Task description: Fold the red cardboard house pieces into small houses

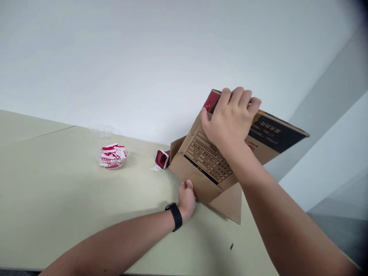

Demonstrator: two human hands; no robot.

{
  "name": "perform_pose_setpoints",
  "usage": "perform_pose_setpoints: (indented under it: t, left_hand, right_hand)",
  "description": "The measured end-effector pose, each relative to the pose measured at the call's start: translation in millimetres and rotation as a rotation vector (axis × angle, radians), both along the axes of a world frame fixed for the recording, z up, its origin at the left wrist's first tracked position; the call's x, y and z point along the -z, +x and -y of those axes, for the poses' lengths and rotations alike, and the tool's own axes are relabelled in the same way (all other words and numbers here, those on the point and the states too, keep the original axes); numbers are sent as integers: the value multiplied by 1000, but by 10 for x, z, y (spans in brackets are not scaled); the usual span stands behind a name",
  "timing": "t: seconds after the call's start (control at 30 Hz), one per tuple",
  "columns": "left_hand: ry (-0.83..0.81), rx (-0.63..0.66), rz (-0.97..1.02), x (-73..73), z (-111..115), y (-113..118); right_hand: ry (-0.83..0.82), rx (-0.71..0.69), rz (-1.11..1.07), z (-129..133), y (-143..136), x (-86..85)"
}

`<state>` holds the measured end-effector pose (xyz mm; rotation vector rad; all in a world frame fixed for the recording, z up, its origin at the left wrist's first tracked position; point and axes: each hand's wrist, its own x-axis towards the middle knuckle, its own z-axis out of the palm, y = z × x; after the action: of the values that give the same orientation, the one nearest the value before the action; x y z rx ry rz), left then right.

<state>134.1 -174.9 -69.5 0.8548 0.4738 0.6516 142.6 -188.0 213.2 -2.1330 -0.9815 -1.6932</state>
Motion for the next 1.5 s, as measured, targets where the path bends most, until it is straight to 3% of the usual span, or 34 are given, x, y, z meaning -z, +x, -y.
perform_pose_setpoints:
  t: [0.43, 0.87, 1.1, 1.27, 1.5]
  left_hand:
    - [121, -50, -51, -82, 31, -12]
    - [178, 55, -68, -228, 49, -84]
    - [198, 178, -46, -277, 75, -131]
    - [161, 195, -68, -313, 86, -133]
    - [232, 234, -109, -314, 62, -144]
  right_hand:
    - [-121, -12, 14, -174, -66, -120]
    - [-149, 23, 31, -123, -42, -186]
    - [-148, 30, 16, -125, -14, -217]
    - [-156, 26, 29, -138, -18, -202]
    - [-158, 19, 12, -150, -37, -197]
